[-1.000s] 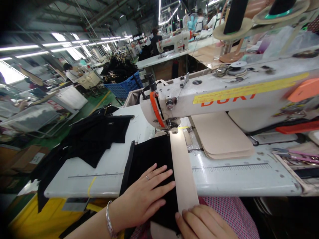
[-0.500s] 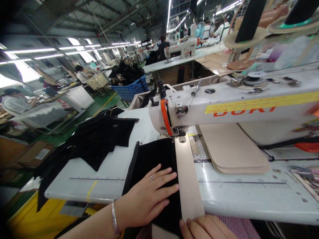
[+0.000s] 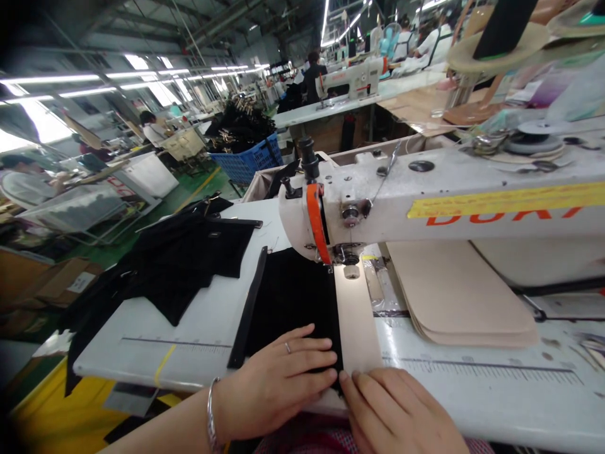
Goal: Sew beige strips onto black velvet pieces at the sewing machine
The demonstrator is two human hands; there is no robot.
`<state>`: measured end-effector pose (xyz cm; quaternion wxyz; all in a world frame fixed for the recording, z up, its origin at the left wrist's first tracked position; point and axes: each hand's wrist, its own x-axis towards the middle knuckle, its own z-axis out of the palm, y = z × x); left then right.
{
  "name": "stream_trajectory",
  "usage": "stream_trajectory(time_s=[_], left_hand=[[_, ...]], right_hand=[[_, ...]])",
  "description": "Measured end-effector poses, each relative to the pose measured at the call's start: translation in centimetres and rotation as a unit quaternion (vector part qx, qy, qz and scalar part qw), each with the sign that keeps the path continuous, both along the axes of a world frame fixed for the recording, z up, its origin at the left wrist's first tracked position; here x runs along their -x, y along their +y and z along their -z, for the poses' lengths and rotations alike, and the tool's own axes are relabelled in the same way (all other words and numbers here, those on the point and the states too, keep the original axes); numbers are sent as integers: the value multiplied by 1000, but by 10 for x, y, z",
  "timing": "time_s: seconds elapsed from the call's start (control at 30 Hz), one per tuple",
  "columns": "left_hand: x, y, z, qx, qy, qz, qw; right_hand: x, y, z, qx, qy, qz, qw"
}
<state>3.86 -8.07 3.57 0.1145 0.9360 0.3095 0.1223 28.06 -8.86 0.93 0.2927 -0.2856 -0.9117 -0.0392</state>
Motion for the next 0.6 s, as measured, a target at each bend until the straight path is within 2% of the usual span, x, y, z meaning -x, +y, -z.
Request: stream_trajectory(time_s=[0.13,0.37,0.6], left_hand=[[4,8,9,-2,-4,6,1000],[7,30,11,-13,-8,8,1000],[9,56,11,-33,12,10,999]], right_hand=[[2,9,4,31,11,-3,999],[2,22,15,87,-17,23,996],[5,42,10,107,-33,47,993]])
